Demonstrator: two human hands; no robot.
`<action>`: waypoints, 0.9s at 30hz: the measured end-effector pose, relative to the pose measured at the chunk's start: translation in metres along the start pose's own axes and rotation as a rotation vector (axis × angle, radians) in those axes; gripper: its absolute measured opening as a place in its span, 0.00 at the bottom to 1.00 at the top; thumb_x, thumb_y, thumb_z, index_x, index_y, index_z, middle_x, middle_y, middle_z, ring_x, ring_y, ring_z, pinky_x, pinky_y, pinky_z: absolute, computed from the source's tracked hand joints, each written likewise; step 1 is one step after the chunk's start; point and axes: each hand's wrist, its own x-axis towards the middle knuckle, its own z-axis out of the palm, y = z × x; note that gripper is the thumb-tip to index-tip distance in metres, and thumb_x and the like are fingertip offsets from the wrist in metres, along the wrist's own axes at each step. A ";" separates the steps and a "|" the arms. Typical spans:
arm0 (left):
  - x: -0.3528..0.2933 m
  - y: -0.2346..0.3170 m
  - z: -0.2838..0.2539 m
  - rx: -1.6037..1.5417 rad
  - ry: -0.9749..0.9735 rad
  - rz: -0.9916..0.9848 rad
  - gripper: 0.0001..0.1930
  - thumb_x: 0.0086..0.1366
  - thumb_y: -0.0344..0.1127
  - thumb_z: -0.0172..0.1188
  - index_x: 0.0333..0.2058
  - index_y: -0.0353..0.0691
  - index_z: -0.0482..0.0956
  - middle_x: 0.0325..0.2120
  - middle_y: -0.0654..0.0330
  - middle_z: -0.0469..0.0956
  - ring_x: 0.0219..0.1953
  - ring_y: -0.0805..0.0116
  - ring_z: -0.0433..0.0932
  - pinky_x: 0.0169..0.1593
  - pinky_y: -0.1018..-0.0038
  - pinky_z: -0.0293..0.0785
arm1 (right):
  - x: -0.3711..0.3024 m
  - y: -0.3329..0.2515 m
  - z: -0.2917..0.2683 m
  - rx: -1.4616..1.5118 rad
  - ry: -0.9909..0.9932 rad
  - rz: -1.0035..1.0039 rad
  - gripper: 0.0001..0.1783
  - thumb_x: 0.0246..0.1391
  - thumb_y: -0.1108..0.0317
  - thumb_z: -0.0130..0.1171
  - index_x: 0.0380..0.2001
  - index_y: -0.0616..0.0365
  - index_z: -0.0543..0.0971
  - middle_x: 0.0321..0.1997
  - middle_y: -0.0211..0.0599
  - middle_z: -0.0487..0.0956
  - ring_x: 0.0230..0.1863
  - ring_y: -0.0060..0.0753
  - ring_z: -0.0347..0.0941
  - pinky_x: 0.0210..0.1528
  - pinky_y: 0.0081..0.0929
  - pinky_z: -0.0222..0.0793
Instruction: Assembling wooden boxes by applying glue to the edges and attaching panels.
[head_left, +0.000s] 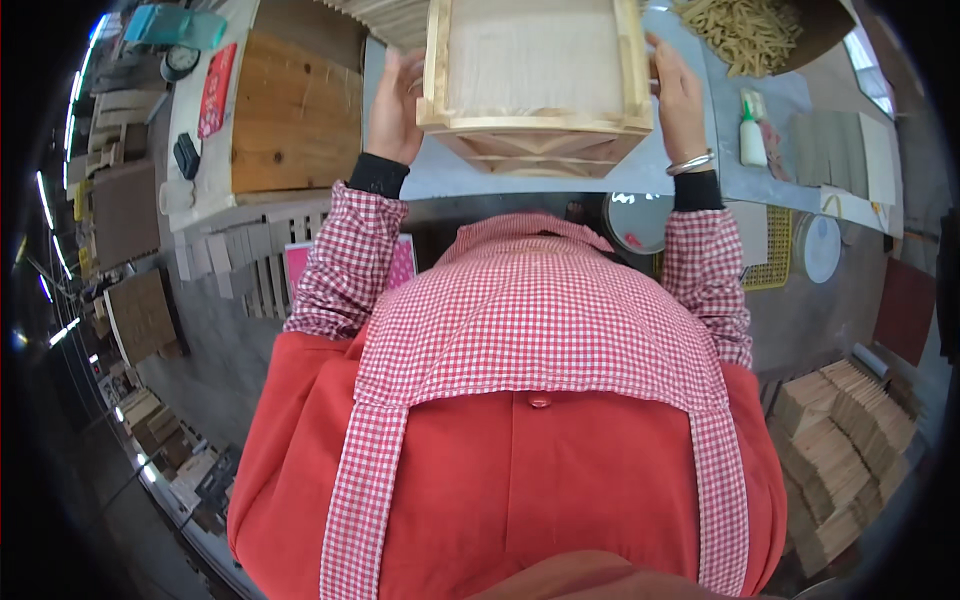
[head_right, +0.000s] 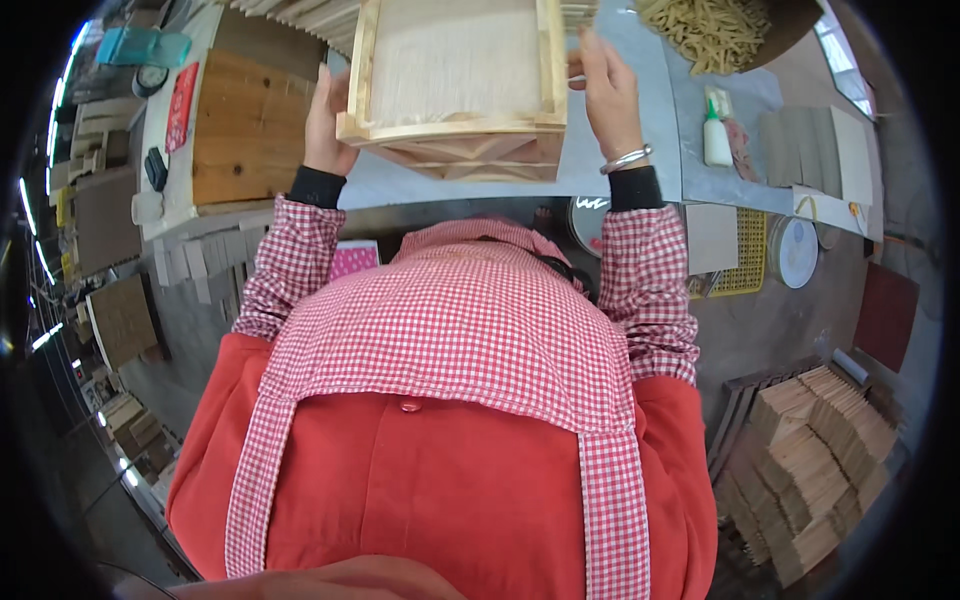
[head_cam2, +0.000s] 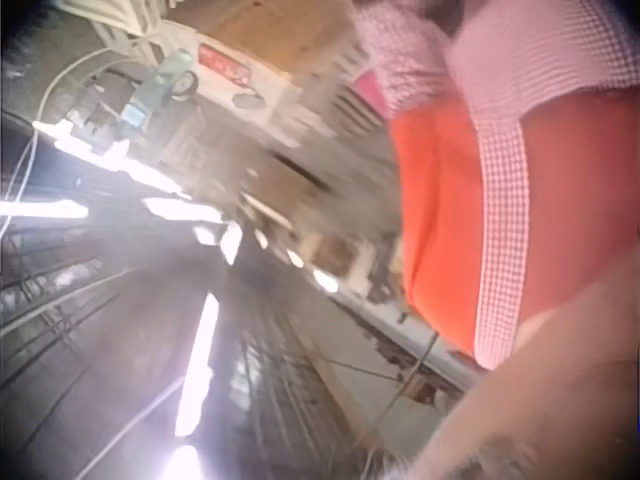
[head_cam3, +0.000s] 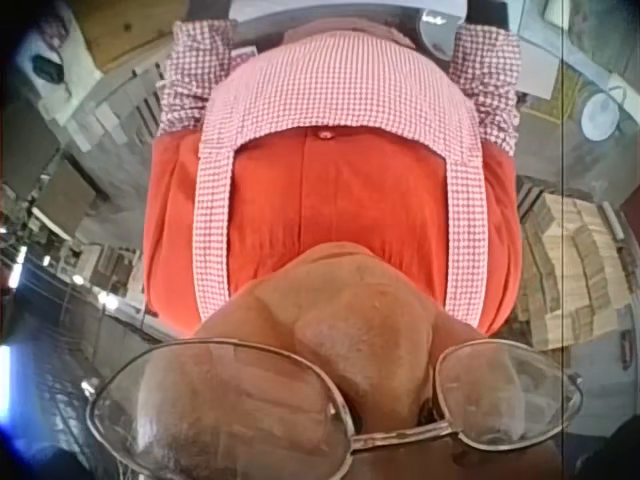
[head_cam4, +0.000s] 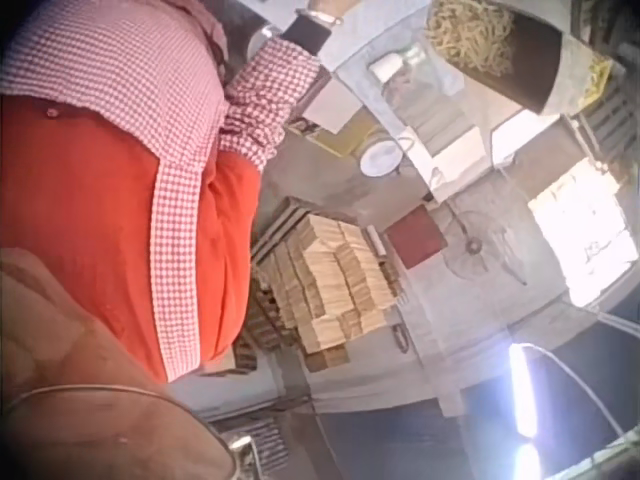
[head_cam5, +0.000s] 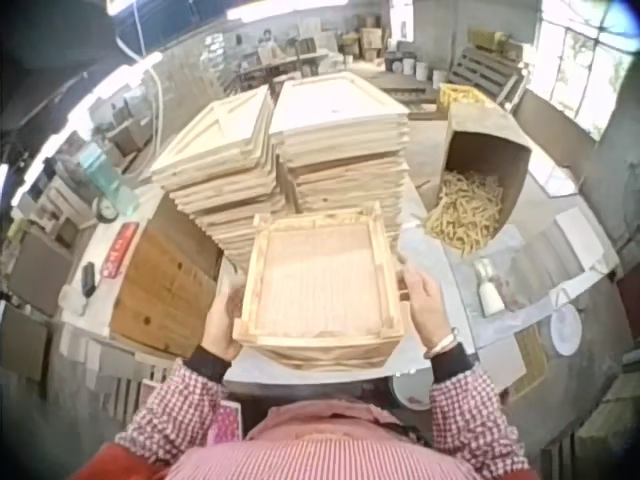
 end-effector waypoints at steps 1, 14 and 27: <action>0.000 -0.008 -0.008 -0.062 0.049 -0.070 0.22 0.70 0.46 0.44 0.53 0.35 0.68 0.49 0.60 0.73 0.51 0.67 0.71 0.55 0.68 0.66 | -0.008 0.019 -0.005 0.062 0.054 0.202 0.21 0.63 0.57 0.46 0.47 0.65 0.73 0.46 0.37 0.78 0.45 0.30 0.75 0.47 0.25 0.68; 0.015 -0.110 -0.044 -0.136 -0.686 -0.072 0.23 0.71 0.46 0.42 0.58 0.39 0.63 0.55 0.54 0.69 0.54 0.60 0.70 0.58 0.64 0.68 | -0.116 0.044 -0.013 0.004 0.094 0.266 0.25 0.65 0.53 0.40 0.54 0.60 0.71 0.49 0.35 0.76 0.48 0.26 0.70 0.51 0.25 0.66; -0.009 0.028 0.082 -0.294 -1.158 0.216 0.32 0.68 0.55 0.45 0.61 0.37 0.60 0.57 0.52 0.67 0.56 0.61 0.70 0.59 0.66 0.66 | -0.090 -0.048 -0.047 -0.001 0.149 -0.182 0.25 0.68 0.55 0.33 0.57 0.62 0.66 0.53 0.37 0.73 0.52 0.29 0.69 0.58 0.28 0.63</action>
